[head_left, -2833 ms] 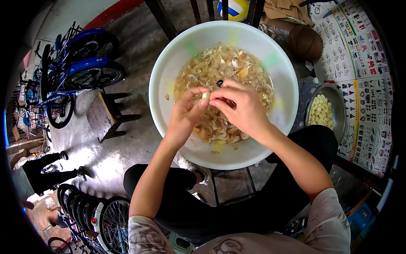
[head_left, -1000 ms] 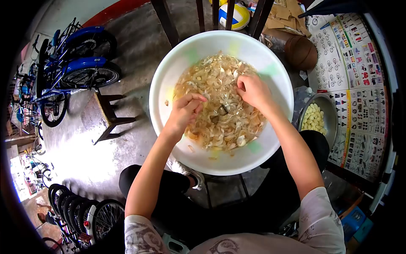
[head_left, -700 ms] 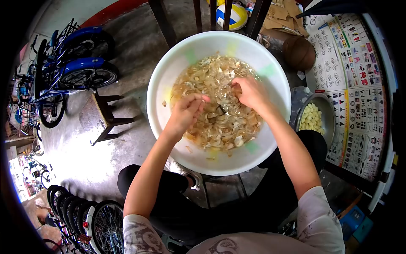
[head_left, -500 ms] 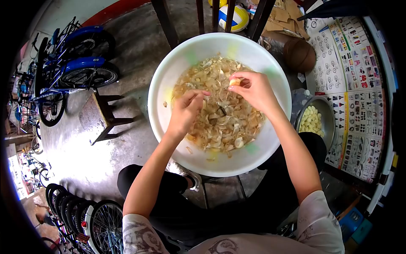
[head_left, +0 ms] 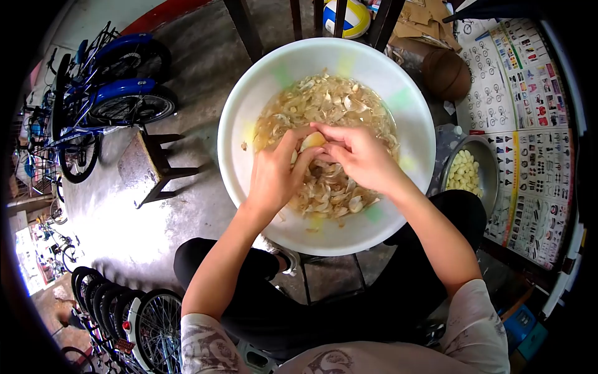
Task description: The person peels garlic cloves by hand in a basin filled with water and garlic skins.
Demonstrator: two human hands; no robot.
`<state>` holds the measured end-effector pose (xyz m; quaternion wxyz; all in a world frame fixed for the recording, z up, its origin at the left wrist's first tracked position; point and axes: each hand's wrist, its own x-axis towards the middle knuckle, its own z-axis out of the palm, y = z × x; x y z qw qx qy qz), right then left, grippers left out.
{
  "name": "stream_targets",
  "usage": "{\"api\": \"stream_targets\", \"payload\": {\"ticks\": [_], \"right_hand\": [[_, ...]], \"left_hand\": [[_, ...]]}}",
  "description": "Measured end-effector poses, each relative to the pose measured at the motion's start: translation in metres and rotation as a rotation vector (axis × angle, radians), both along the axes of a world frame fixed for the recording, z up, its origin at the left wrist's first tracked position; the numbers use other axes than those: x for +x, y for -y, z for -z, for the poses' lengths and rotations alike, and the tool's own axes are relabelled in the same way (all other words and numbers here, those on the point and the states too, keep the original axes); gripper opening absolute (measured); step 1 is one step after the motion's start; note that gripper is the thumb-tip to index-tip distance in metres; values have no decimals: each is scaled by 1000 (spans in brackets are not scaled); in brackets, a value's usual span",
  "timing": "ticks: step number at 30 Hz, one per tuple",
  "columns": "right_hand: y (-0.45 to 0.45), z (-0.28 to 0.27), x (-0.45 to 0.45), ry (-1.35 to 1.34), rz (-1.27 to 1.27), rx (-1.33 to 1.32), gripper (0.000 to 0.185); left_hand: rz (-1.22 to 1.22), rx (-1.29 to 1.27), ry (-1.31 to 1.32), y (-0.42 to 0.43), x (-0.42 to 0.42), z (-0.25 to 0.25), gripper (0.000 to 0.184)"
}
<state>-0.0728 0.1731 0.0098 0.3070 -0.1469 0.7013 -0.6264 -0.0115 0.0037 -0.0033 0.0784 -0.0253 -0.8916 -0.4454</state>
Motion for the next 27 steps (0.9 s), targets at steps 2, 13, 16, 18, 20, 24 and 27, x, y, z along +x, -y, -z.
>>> {"api": "stream_targets", "payload": {"ticks": [2, 13, 16, 18, 20, 24, 27], "right_hand": [[0, -15, 3, -88, -70, 184, 43], [3, 1, 14, -638, -54, 119, 38], [5, 7, 17, -589, 2, 72, 38], [6, 13, 19, -563, 44, 52, 38], [6, 18, 19, -553, 83, 19, 40], [7, 21, 21, -550, 110, -22, 39], [6, 16, 21, -611, 112, -9, 37]], "left_hand": [[-11, 33, 65, 0, 1, -4, 29], [0, 102, -102, -2, 4, -1, 25], [21, 96, -137, -2, 5, -3, 25], [29, 58, -144, -2, 5, -3, 26], [37, 61, -162, -1, 5, -1, 27], [57, 69, -224, 0, 5, -3, 26], [55, 80, -198, -1, 9, -5, 26]]}}
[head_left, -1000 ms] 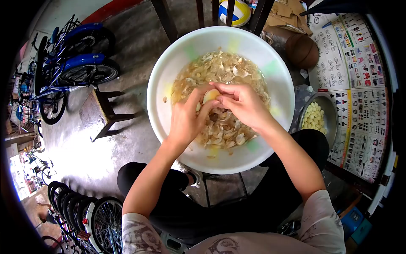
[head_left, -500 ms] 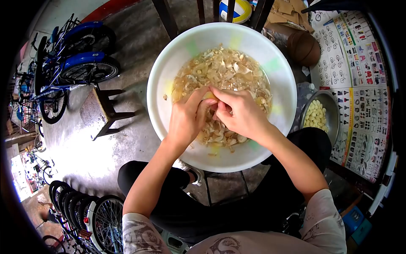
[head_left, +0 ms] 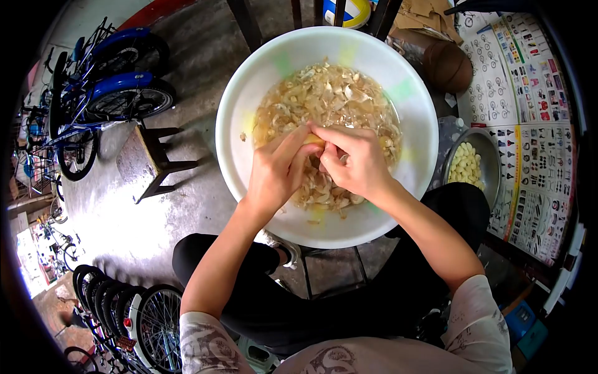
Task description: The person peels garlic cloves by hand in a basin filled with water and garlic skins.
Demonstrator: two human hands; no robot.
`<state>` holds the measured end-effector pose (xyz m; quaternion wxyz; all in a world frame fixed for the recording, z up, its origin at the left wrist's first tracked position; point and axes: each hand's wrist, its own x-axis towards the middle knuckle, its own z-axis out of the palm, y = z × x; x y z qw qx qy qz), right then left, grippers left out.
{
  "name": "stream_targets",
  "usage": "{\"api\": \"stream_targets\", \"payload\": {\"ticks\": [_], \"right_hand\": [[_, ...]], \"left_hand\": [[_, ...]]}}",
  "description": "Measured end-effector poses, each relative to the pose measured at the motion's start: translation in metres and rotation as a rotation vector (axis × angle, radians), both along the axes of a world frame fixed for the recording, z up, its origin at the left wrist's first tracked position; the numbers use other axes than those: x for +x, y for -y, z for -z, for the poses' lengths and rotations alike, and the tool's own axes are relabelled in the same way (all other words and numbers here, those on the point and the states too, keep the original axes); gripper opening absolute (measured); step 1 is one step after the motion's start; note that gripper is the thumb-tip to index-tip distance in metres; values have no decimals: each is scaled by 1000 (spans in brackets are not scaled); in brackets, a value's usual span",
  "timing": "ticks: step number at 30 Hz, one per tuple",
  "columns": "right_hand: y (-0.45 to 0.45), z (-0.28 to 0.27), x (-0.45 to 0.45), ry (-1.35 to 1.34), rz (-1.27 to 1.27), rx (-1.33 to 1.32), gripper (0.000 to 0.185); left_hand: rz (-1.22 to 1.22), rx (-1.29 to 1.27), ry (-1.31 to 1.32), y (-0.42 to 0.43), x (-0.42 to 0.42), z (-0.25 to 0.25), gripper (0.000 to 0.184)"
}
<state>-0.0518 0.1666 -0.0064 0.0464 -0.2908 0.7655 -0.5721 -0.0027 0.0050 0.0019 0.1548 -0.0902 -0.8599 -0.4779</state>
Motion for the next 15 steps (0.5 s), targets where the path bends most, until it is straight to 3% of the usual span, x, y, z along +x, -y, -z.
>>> {"api": "stream_targets", "payload": {"ticks": [2, 6, 9, 11, 15], "right_hand": [[-1, -1, 0, -167, 2, 30, 33], [-2, 0, 3, -143, 30, -17, 29], [-4, -1, 3, -72, 6, 59, 31], [-1, 7, -1, 49, 67, -90, 27], [1, -3, 1, 132, 41, -147, 26]], "left_hand": [[4, -7, 0, 1, 2, 6, 27], [15, -18, 16, 2, 7, 10, 28], [-6, 37, 47, -2, 7, 4, 28], [-4, 19, 53, 1, 4, 5, 28], [-5, 35, 143, 4, 3, -2, 29]]}}
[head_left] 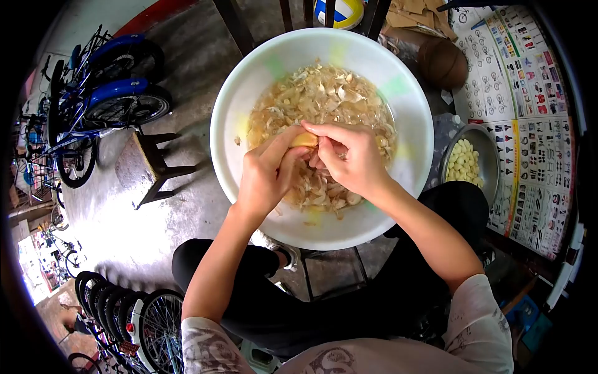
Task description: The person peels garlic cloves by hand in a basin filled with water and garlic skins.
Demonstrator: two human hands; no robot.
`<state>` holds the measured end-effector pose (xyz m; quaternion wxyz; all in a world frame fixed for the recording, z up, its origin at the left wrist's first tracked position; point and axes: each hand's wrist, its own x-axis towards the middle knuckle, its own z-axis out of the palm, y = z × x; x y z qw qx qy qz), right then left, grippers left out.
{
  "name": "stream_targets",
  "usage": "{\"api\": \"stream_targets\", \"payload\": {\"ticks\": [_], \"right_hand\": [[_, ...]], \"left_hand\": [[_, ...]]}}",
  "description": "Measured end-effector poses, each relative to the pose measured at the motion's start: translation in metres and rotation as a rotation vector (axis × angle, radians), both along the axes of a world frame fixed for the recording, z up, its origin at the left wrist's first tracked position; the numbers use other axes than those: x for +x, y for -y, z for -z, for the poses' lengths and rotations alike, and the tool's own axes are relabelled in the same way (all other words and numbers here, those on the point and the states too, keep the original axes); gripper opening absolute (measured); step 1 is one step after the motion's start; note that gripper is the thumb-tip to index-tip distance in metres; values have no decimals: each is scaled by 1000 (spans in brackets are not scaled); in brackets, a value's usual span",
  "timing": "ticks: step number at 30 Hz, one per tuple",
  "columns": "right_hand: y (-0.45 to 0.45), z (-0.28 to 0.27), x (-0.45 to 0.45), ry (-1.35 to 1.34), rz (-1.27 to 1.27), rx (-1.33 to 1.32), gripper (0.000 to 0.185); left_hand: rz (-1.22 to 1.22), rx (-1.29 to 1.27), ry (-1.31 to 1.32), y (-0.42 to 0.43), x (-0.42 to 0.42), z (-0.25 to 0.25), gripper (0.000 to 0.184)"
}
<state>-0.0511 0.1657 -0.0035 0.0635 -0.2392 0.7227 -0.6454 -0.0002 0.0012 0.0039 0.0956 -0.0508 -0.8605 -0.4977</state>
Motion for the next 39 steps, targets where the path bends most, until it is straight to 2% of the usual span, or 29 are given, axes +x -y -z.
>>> {"api": "stream_targets", "payload": {"ticks": [2, 7, 9, 11, 12, 14, 15, 16, 18, 19, 21, 22, 25, 27, 31, 34, 36, 39], "right_hand": [[-1, -10, -1, 173, -52, -2, 24], [-4, -18, -6, 200, -113, 77, 23], [-3, -23, -7, 233, -129, 91, 20], [-5, -28, -10, 481, -146, 3, 11], [-7, -28, -12, 480, -147, 2, 11], [-11, -29, -20, 316, -113, 192, 6], [-12, -24, -24, -87, -77, 380, 4], [-14, -22, -23, -89, -76, 378, 4], [-16, -23, -21, -231, -83, 432, 9], [-16, -22, -20, -231, -81, 432, 9], [-13, -20, -18, -462, -4, 424, 12], [-12, -20, -17, -538, 25, 421, 13], [-8, -25, -15, -403, 75, 245, 19], [-6, -31, -11, -174, -19, 134, 19], [-5, -18, -5, -282, 27, 152, 17], [-2, -11, -1, -164, 90, 39, 13], [0, -9, 2, -95, 122, -31, 14], [2, -7, 4, -149, 144, -2, 13]], "left_hand": [[-2, -23, -30, 3, -2, 2, 28], [15, -63, -51, 7, -3, -5, 25], [35, -74, 42, 9, -2, -6, 24], [31, -20, 75, 11, -3, -5, 24], [29, 36, 108, 12, -3, -3, 25], [41, 133, 128, 12, -3, 4, 26], [56, 232, 150, 11, -3, 6, 27], [56, 230, 148, 11, -2, 4, 27], [21, 381, 393, 8, 0, -4, 31], [22, 381, 393, 6, -1, -6, 31], [-44, 589, 503, 2, 0, -10, 33], [-43, 588, 504, 4, 0, -8, 33], [-10, 659, 501, 8, 0, 2, 32], [-28, 559, 479, 5, 2, 5, 38], [-25, 572, 484, 3, 6, 5, 32], [-101, 509, 514, -2, 8, 1, 33], [-140, 403, 367, -7, 10, 5, 34], [-171, 337, 254, -9, 10, 4, 33]]}}
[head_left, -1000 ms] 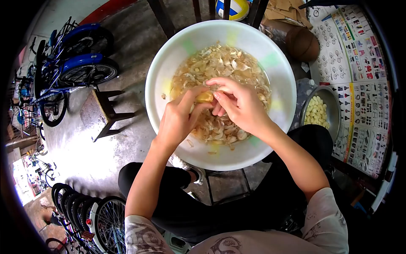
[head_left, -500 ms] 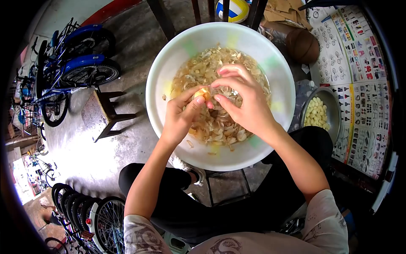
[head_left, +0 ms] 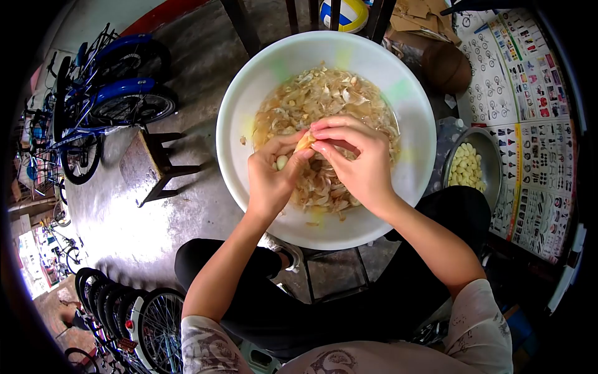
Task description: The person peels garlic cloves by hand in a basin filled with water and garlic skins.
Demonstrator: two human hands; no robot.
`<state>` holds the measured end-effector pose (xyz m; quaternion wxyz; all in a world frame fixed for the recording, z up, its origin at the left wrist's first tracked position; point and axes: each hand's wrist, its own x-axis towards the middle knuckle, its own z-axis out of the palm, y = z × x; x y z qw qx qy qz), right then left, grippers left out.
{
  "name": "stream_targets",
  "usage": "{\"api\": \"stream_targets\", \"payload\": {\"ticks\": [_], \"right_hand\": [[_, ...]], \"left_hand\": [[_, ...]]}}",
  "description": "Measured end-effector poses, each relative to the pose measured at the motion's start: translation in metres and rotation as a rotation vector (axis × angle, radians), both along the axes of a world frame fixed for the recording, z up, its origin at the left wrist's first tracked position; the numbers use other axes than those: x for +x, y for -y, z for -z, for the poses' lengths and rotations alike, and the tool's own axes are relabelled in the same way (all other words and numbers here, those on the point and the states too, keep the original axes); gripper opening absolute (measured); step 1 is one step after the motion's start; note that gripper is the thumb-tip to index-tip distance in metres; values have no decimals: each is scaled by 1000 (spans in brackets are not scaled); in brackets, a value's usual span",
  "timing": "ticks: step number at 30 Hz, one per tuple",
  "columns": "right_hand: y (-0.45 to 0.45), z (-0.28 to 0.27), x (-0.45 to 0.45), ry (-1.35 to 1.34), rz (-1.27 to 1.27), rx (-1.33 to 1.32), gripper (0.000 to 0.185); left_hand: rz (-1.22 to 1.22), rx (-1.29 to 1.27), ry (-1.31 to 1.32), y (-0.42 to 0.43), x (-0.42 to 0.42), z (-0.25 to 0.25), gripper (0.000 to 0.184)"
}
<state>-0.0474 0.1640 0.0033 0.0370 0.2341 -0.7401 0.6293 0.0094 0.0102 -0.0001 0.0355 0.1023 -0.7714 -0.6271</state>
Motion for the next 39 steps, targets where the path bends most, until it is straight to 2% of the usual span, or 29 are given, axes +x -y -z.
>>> {"api": "stream_targets", "payload": {"ticks": [7, 9, 13, 16, 18, 21, 25, 27, 31, 34, 36, 39], "right_hand": [[2, 6, 2, 42, -9, -29, 10], [3, 8, 1, -62, 3, 67, 10], [3, 8, -1, -101, -40, 66, 10], [1, 8, -3, -134, -102, 166, 11], [1, 10, -4, -147, -142, 277, 13], [0, 12, -8, -243, -177, 333, 13], [-1, 5, -7, -179, -239, 353, 11], [0, 3, -5, -154, -195, 327, 11], [-1, 2, -5, -166, -215, 357, 11], [0, 2, -6, -164, -215, 351, 12], [-1, -1, -7, -79, -246, 306, 11], [-2, -1, -10, -46, -298, 183, 9]], "left_hand": [[-47, -115, -82, -4, -1, 4, 26], [-60, -139, -81, -4, 1, 7, 22], [-44, -128, -43, -2, 1, 4, 21], [-31, -23, 45, 0, 1, -1, 23], [-27, 84, 200, 4, 1, -1, 25], [35, 59, 269, 8, -1, -5, 23], [91, 184, 209, 13, -6, -4, 24], [224, -65, -124, 16, -10, 3, 31], [250, -49, 71, 18, -6, -6, 36], [165, 58, 169, 17, -5, -6, 38], [-35, 459, 299, 20, -6, 0, 37], [-40, 610, 295, 32, -11, 7, 36]]}}
